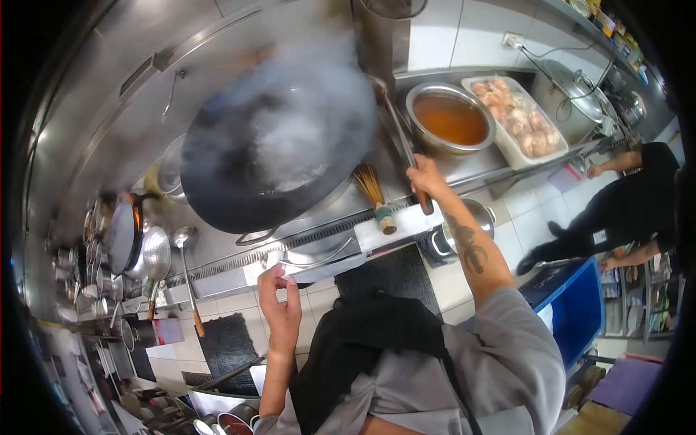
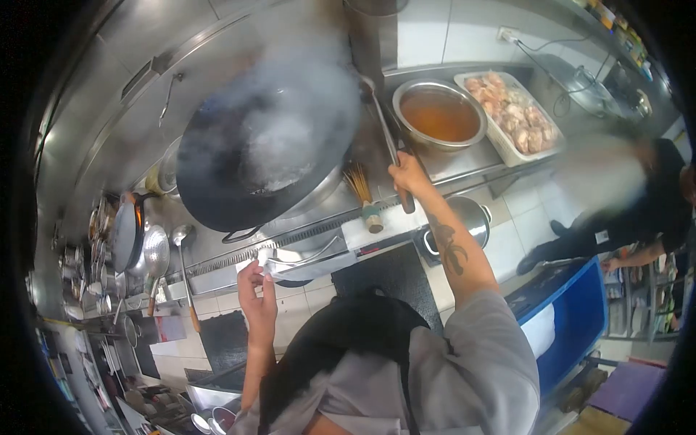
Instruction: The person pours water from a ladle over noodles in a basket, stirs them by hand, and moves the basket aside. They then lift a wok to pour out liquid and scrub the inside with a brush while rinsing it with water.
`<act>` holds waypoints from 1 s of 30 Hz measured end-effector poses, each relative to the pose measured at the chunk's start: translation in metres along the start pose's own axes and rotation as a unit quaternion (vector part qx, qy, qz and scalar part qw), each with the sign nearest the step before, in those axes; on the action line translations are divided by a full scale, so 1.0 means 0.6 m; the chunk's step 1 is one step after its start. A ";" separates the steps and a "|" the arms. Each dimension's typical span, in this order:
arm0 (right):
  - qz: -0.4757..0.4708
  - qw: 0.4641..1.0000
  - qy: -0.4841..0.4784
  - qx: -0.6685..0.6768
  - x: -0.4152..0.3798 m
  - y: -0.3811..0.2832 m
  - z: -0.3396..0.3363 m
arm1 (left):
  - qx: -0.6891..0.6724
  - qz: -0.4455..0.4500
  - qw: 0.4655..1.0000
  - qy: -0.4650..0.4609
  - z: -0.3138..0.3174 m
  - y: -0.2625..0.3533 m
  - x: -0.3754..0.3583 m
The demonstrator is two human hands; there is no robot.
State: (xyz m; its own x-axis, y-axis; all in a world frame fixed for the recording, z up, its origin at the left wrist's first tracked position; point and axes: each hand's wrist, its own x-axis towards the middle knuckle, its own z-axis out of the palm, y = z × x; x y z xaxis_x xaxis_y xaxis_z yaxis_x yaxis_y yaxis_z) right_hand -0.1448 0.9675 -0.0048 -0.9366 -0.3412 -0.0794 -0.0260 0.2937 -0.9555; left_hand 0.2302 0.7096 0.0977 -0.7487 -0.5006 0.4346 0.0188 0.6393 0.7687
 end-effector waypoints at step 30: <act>0.115 0.961 -0.095 -0.234 -0.030 0.178 0.208 | 0.105 0.129 0.984 -0.065 -0.015 -0.069 0.133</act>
State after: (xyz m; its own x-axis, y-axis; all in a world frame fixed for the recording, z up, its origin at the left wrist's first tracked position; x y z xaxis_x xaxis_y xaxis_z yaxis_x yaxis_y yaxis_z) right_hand -0.0872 0.8933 -0.1410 -0.8570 -0.3623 -0.3665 -0.0210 0.7351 -0.6776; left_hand 0.1754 0.6378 0.1048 -0.8152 -0.2355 0.5291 0.0930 0.8485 0.5210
